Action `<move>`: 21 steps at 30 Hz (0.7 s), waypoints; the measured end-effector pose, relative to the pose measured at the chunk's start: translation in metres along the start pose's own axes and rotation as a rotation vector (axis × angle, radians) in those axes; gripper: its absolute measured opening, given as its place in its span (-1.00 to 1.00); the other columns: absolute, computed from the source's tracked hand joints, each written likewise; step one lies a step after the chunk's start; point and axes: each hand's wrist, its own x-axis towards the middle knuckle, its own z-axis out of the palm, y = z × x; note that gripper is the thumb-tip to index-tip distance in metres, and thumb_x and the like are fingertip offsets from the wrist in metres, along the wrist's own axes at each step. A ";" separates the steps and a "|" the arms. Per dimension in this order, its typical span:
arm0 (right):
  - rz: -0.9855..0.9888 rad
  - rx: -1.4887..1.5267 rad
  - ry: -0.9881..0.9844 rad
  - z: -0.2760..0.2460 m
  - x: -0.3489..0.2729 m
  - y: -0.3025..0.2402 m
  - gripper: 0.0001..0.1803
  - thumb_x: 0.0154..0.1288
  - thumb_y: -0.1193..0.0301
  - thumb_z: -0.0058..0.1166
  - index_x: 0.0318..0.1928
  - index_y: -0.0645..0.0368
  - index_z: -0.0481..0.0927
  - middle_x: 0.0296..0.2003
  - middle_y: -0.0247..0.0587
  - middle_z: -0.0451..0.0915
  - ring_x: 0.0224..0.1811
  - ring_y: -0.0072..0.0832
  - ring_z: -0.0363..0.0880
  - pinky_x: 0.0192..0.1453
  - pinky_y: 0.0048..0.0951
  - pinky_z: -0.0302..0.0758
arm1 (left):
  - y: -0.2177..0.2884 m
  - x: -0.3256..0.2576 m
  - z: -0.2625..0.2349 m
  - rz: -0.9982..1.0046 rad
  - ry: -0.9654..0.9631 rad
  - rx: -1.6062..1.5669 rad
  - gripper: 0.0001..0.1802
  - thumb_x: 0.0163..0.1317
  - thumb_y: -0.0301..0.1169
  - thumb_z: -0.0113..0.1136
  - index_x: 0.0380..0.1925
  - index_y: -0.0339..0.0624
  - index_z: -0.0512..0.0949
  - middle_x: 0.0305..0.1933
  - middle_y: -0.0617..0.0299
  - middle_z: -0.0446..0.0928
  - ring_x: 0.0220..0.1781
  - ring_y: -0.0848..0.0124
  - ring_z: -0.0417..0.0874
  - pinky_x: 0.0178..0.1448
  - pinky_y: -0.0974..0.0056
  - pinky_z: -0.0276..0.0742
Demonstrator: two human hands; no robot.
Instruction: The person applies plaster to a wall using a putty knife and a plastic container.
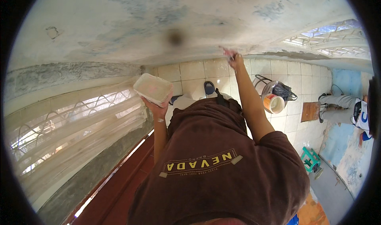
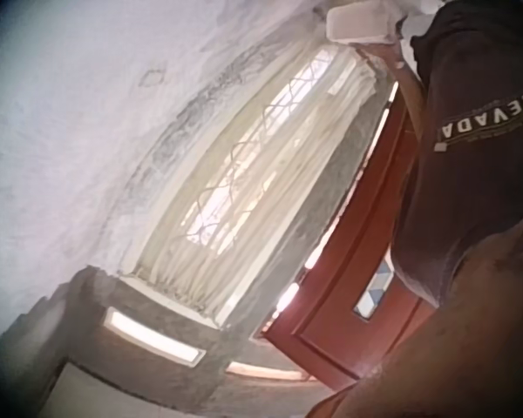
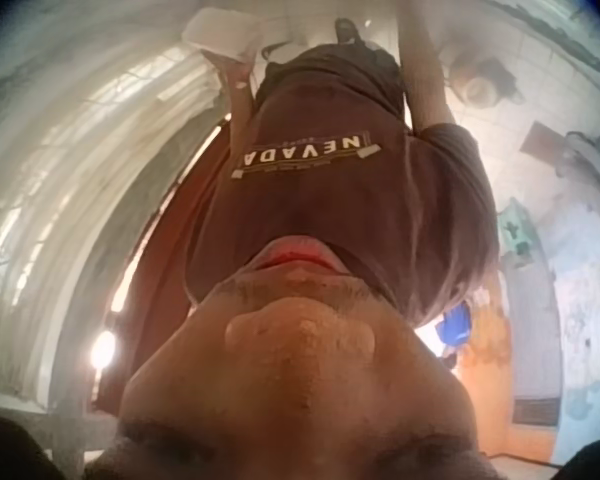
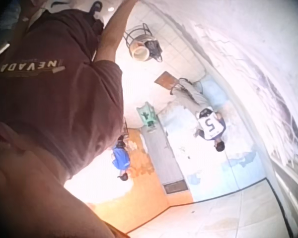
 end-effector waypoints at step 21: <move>-0.293 -0.102 0.206 0.011 0.014 0.003 -0.81 0.48 0.40 -0.04 0.04 0.06 0.48 -0.19 -0.11 0.62 -0.23 -0.31 0.63 -0.22 -0.11 0.64 | -0.015 0.027 0.033 -0.119 0.015 0.110 -0.11 0.22 0.44 -0.10 0.39 0.14 0.29 0.42 0.19 0.34 0.45 0.04 0.33 0.41 -0.32 0.28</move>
